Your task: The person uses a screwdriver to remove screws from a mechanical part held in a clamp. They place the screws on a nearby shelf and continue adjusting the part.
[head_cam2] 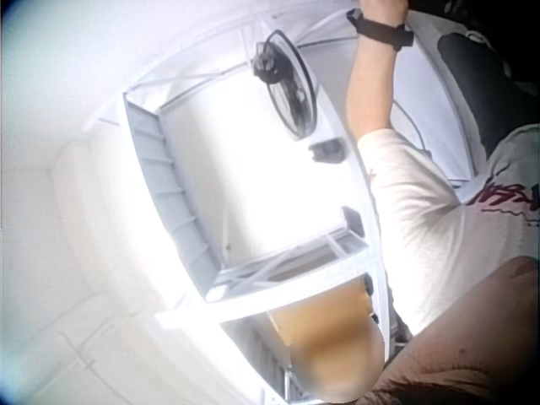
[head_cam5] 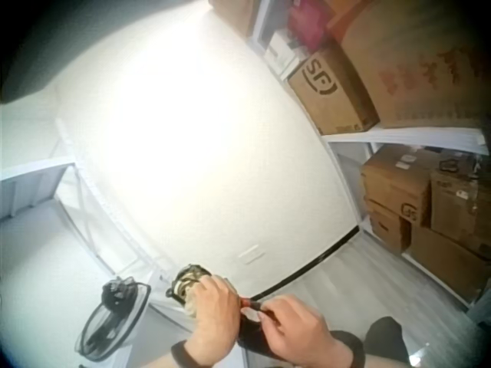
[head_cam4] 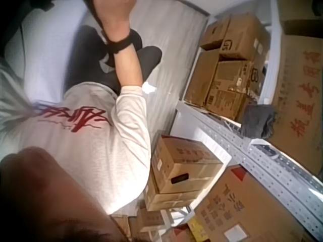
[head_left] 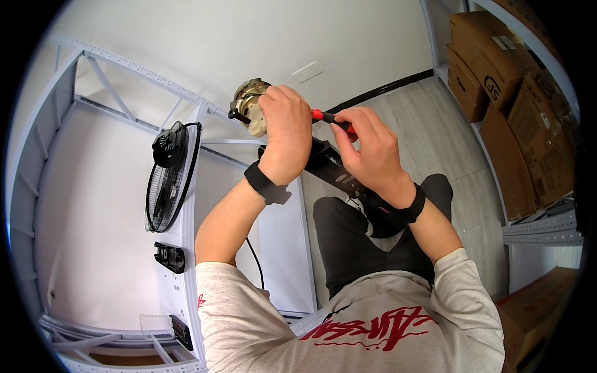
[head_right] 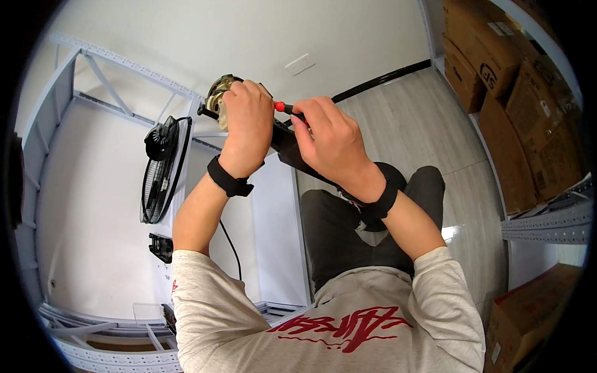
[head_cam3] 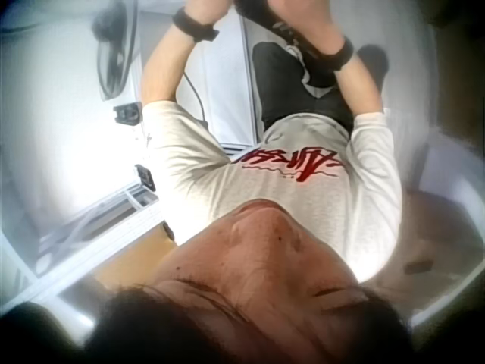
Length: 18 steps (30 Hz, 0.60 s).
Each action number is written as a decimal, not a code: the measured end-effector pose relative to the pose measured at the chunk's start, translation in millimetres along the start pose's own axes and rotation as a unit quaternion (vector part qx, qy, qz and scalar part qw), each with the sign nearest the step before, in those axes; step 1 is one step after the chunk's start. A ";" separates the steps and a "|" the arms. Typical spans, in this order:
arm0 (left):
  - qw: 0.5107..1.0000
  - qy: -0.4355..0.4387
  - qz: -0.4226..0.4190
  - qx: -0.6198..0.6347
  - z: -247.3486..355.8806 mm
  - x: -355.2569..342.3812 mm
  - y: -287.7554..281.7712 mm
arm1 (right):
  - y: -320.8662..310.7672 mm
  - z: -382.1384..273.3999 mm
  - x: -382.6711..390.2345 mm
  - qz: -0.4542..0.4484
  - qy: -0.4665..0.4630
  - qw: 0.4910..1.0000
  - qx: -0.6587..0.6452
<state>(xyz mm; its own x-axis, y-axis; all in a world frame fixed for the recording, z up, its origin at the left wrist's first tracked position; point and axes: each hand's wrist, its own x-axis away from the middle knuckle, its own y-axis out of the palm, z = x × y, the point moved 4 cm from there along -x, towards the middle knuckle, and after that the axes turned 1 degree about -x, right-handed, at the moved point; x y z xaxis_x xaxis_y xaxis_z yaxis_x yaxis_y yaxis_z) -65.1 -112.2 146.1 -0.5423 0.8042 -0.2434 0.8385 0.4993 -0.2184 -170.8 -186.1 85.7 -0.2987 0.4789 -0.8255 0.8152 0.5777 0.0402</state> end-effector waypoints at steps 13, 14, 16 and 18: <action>0.995 0.053 0.079 0.031 -6.1 5.2 6.5 | 0.5 -2.0 0.3 -0.007 0.004 1.000 0.000; 0.993 0.053 0.092 0.042 -6.1 5.7 5.7 | 0.6 -1.6 0.9 -0.005 0.006 1.000 -0.001; 0.990 0.054 0.116 0.063 -7.9 8.1 3.4 | 1.4 -0.9 2.3 -0.002 0.008 1.000 -0.003; 0.983 0.050 0.142 0.107 -6.6 11.3 -2.4 | 2.0 0.7 3.2 -0.005 0.007 1.000 -0.001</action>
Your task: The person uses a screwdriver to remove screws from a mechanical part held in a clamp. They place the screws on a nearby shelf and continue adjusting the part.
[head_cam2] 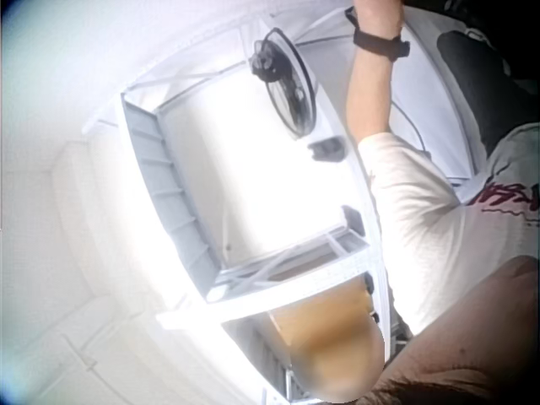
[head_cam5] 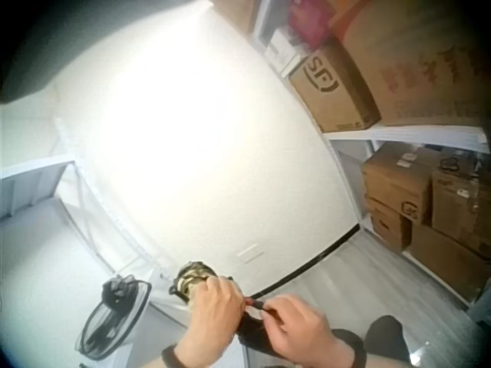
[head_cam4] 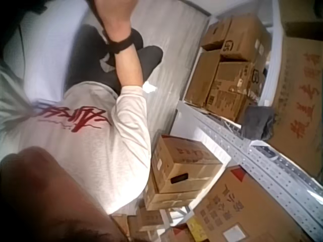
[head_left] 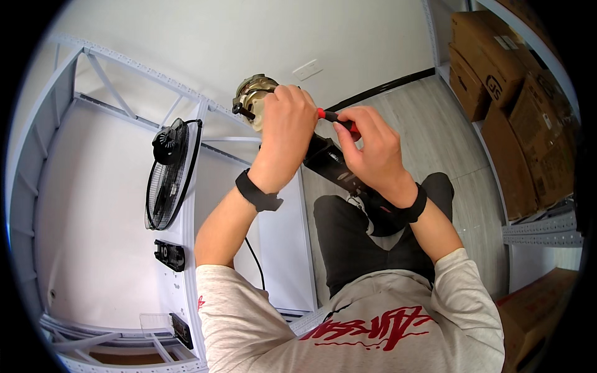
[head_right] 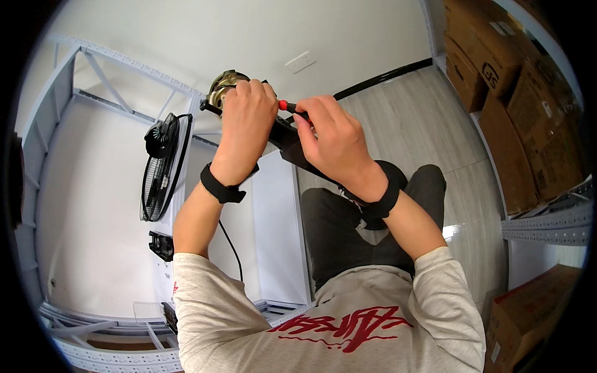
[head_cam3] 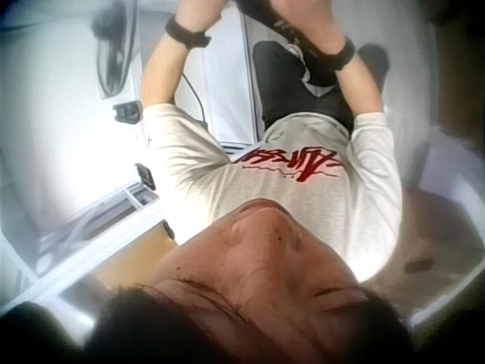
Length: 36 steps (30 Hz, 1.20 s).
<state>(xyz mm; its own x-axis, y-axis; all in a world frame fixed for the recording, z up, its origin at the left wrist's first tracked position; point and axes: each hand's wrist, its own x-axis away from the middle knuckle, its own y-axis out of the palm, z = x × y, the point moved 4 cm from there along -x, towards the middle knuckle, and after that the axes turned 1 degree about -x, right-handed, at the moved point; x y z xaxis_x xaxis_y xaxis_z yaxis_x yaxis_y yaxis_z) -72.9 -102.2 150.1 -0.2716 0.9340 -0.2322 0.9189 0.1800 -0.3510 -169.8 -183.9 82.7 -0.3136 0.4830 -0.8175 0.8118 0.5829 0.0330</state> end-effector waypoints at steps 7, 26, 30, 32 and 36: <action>0.935 -0.045 0.100 0.338 -25.8 30.9 -19.0 | 0.1 -1.0 2.6 -0.010 0.005 1.000 -0.005; 0.036 -0.327 -0.183 0.926 54.1 186.8 163.7 | -3.7 -81.6 17.9 -0.005 -0.133 0.988 0.082; -0.045 -0.338 -0.163 0.926 84.3 197.4 184.3 | 12.7 -91.4 20.8 -0.023 -0.137 0.986 0.087; -0.061 -0.395 -0.136 0.906 91.7 200.1 190.6 | 22.2 -89.7 23.1 -0.035 -0.133 0.986 0.095; -0.047 -0.465 -0.081 0.880 83.7 198.2 188.6 | 34.8 -81.7 30.1 -0.044 -0.125 0.985 0.113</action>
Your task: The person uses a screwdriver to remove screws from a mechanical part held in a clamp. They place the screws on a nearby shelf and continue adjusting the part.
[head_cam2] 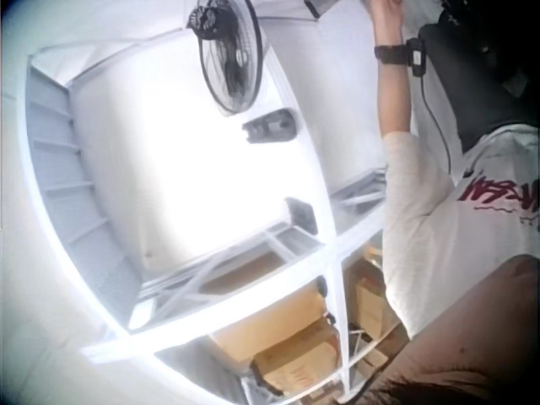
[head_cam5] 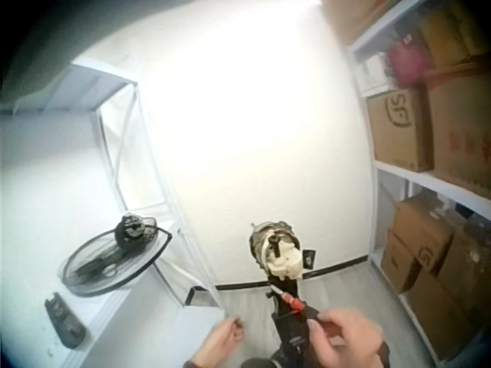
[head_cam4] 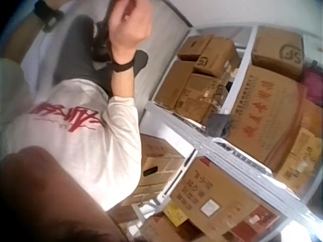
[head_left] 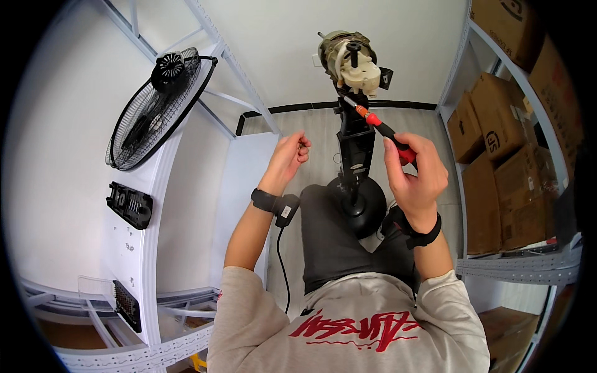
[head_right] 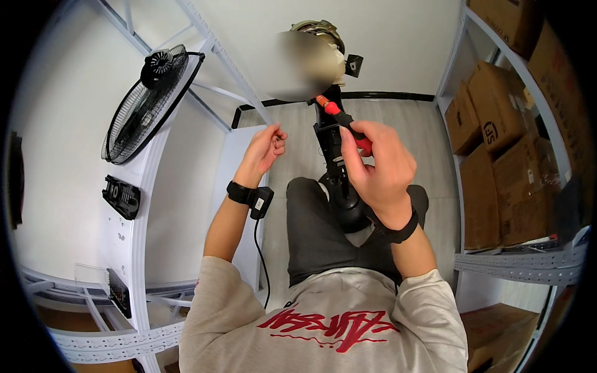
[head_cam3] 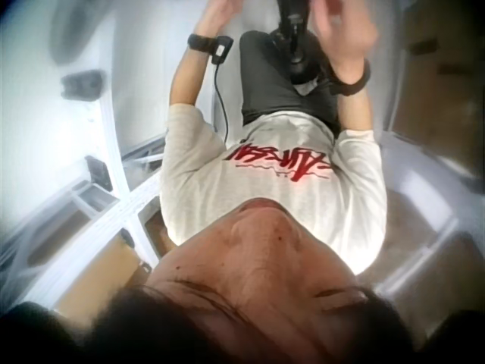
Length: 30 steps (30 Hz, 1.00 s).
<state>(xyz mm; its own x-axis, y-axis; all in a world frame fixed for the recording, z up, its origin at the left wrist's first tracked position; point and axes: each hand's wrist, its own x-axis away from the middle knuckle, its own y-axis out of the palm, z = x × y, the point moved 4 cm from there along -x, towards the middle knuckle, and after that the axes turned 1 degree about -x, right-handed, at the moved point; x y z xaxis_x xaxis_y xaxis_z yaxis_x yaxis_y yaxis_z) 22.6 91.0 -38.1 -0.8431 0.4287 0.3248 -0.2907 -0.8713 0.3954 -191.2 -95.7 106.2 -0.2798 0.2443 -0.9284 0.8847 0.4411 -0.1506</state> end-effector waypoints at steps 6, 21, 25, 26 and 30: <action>0.985 0.144 -0.070 -0.059 43.1 27.3 35.4 | 10.4 -1.2 1.2 0.016 -0.008 0.999 0.031; 0.746 0.524 -0.004 -0.410 101.6 29.8 118.8 | 11.4 0.0 0.6 -0.006 -0.028 0.992 0.121; 0.722 0.525 -0.009 -0.451 113.6 26.4 123.1 | 10.9 0.5 0.8 0.005 -0.033 0.990 0.134; 0.713 0.529 -0.013 -0.461 116.8 27.5 125.3 | 10.5 1.7 1.6 0.006 -0.027 0.991 0.134; 0.665 0.591 -0.016 -0.456 119.0 23.8 131.5 | 9.6 3.4 3.9 0.008 -0.011 0.991 0.135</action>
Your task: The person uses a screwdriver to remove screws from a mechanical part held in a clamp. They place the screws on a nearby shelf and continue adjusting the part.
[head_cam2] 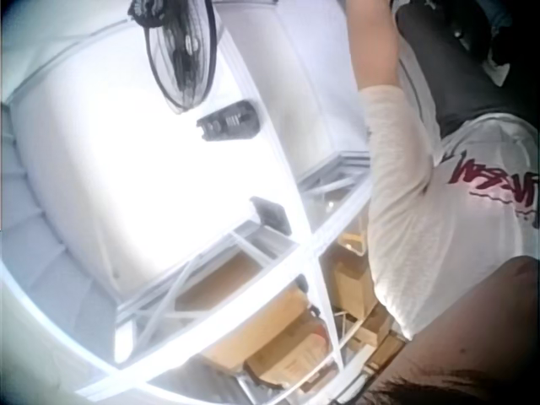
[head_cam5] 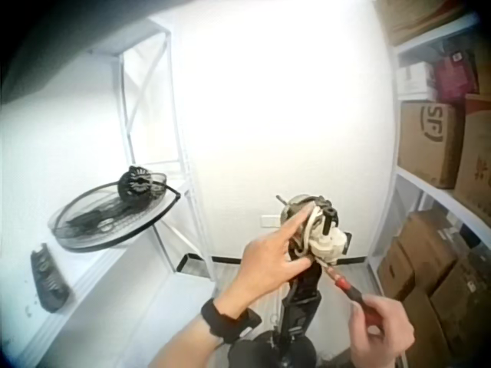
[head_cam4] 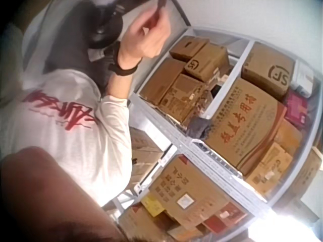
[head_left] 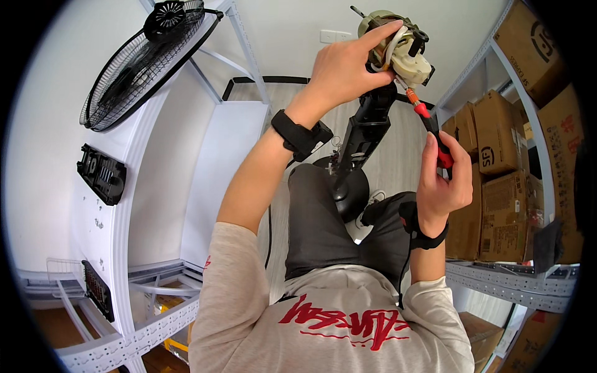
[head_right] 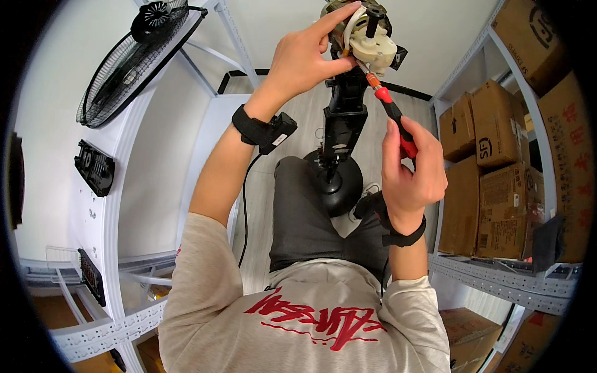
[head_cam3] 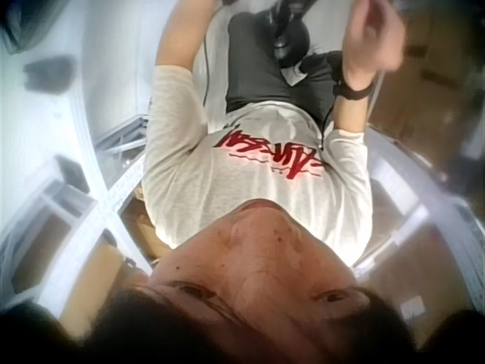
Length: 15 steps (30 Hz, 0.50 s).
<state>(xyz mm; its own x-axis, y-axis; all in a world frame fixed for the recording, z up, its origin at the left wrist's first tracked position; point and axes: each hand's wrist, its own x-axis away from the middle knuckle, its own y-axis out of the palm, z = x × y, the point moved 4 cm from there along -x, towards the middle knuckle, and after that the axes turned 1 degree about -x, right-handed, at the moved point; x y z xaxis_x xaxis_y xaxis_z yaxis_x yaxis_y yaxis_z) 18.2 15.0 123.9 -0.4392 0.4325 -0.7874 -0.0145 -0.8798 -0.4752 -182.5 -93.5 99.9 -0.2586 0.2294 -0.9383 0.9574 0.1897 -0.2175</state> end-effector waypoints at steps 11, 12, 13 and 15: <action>1.000 0.012 0.008 0.000 8.8 0.4 16.1 | 1.4 26.3 8.9 -0.054 0.197 0.975 -0.088; 1.000 0.014 0.009 -0.005 9.0 0.6 15.9 | 0.9 22.8 7.0 -0.073 0.227 0.966 -0.106; 1.000 0.016 0.014 -0.004 8.9 0.7 15.8 | 1.2 21.5 6.6 -0.091 0.256 0.955 -0.124; 0.999 0.020 0.026 -0.001 9.6 0.7 15.6 | 0.2 24.6 7.6 -0.113 0.285 0.944 -0.125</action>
<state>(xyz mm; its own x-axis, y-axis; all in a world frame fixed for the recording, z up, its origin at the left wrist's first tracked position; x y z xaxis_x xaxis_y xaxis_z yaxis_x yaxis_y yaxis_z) 9.0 -0.3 119.7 -0.4033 0.3937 -0.8260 0.0092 -0.9009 -0.4338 -181.2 -115.2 86.2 -0.5485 0.6178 -0.5635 0.8273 0.4990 -0.2581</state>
